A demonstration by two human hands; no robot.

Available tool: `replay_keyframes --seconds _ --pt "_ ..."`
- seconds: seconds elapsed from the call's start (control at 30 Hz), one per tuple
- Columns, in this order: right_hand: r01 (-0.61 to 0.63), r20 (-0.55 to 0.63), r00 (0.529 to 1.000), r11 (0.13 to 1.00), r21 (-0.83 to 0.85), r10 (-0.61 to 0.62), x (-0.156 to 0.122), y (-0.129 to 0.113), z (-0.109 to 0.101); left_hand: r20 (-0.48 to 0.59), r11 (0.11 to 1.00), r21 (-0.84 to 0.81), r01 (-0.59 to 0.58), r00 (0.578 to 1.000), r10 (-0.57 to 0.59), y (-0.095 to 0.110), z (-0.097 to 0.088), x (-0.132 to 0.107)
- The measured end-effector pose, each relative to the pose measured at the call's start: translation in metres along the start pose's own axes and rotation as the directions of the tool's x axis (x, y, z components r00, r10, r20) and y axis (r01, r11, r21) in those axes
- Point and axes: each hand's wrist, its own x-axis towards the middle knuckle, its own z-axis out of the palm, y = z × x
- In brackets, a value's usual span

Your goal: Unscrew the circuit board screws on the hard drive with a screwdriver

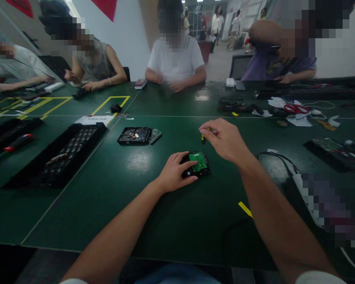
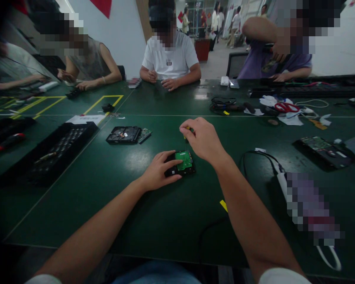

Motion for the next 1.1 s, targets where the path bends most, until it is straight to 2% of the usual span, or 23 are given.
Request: replay_keyframes --seconds 0.2,0.4,0.63,0.83,1.1 --pt "-0.105 0.004 0.994 0.988 0.114 0.105 -0.0014 -0.0030 -0.0010 -0.003 1.000 -0.008 -0.003 1.000 0.003 0.0006 -0.0012 0.0001" --pt "-0.033 -0.019 0.999 0.999 0.026 0.033 0.0006 -0.0026 -0.0019 0.005 1.000 -0.007 0.002 1.000 -0.002 0.0017 -0.0028 0.0004" --pt "-0.103 0.010 0.995 0.991 0.083 0.102 -0.0003 -0.0030 -0.0008 -0.001 1.000 -0.016 -0.002 1.000 0.002 -0.0004 -0.0007 0.0000" --pt "-0.052 0.008 0.999 0.996 0.072 0.051 -0.0001 -0.0037 -0.0013 0.000 1.000 -0.006 -0.006 1.000 0.006 -0.0005 -0.0003 -0.0001" --pt "-0.139 0.041 0.990 0.976 0.165 0.134 -0.0009 -0.0029 0.0003 -0.011 1.000 -0.006 -0.002 1.000 0.002 -0.0010 0.0013 -0.0002"
